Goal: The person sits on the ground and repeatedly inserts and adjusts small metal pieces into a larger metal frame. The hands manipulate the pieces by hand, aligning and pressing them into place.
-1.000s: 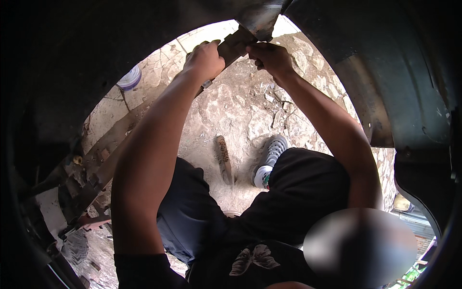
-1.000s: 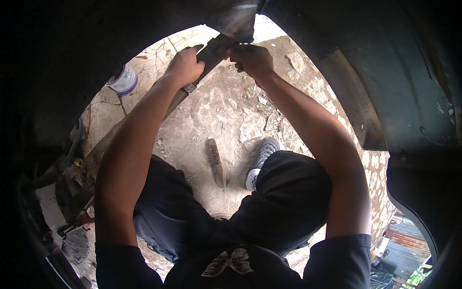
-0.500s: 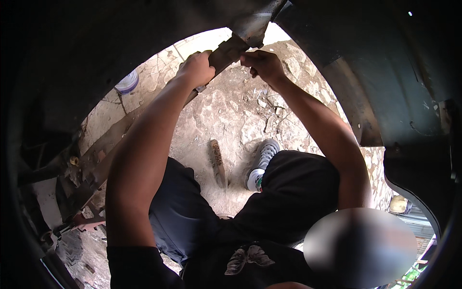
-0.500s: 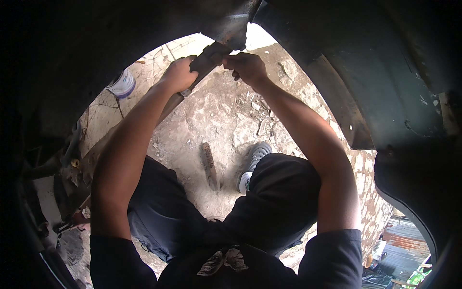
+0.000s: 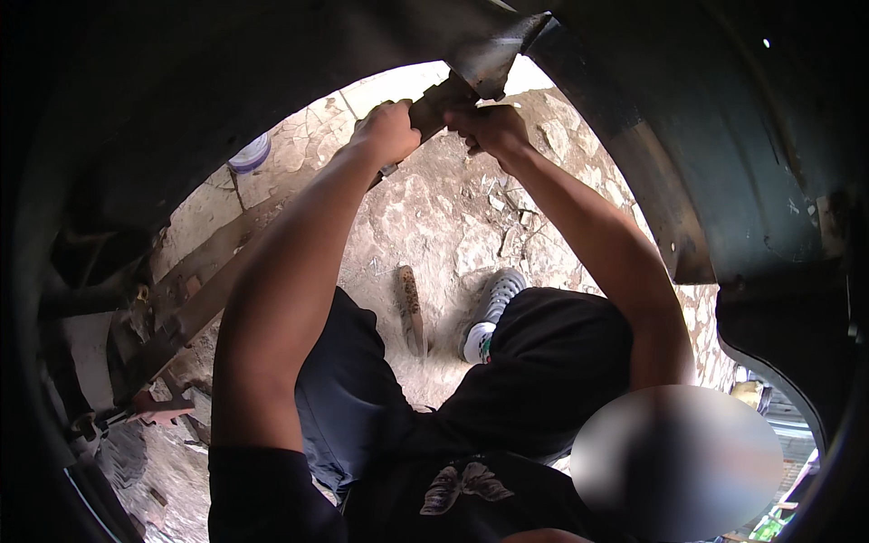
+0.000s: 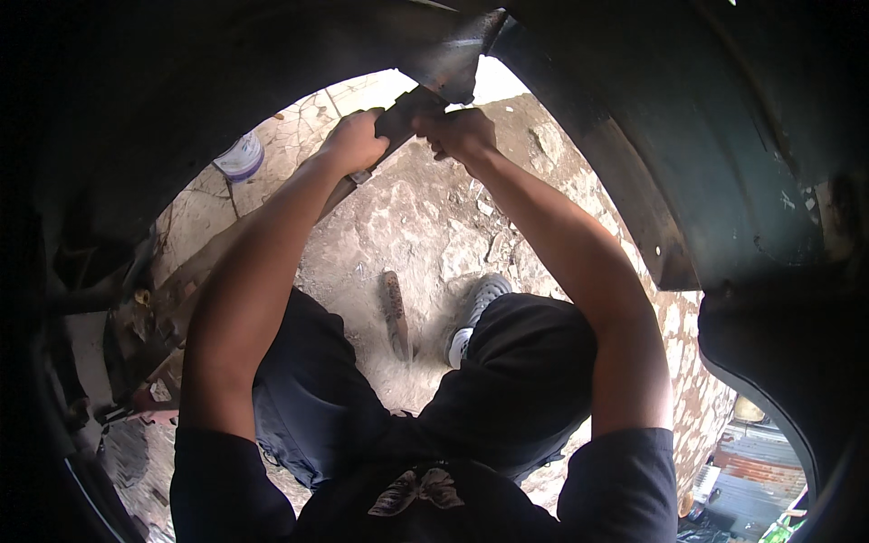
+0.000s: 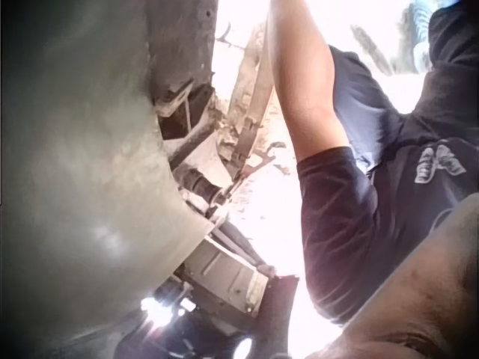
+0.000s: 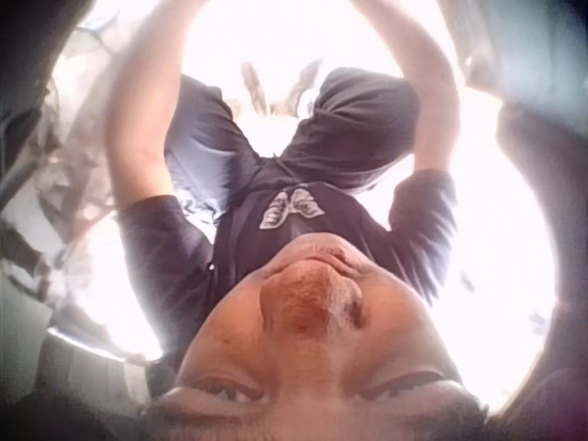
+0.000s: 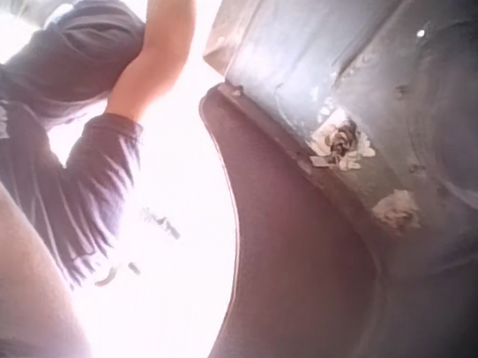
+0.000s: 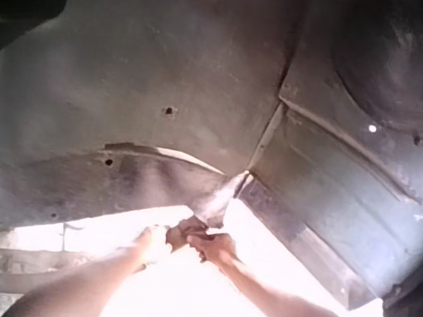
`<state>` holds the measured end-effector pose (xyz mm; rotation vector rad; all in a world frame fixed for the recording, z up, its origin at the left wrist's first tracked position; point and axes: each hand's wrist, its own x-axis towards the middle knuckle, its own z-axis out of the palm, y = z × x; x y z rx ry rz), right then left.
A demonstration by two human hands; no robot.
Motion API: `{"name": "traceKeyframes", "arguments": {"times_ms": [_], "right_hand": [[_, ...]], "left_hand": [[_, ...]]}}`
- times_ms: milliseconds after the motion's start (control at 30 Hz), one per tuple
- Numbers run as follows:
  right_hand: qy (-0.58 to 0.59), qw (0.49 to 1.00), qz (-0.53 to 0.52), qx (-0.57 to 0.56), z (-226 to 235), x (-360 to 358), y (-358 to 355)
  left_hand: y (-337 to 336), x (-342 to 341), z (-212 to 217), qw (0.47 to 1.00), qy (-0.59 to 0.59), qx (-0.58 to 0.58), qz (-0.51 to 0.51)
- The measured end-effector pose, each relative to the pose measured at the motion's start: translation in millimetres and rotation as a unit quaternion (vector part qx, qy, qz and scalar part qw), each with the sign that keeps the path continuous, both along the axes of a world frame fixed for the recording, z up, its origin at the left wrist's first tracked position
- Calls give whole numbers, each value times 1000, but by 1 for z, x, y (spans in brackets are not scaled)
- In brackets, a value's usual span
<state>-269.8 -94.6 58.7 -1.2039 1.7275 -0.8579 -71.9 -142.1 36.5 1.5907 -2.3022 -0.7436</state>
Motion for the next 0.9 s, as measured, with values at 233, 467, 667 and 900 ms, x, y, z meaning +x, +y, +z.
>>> {"name": "traceKeyframes", "arguments": {"times_ms": [233, 467, 667, 900], "right_hand": [[60, 993, 103, 23, 5, -2, 5], [136, 988, 74, 32, 3, 0, 6], [141, 986, 79, -31, 15, 13, 22], [257, 938, 211, 97, 5, -5, 21]], "left_hand": [[-3, 5, 0, 1000, -1, -1, -3], [-4, 0, 0, 1000, -1, 0, -21], [0, 7, -2, 999, 27, -33, -5], [-4, 12, -5, 1000, -7, -25, -6]]}}
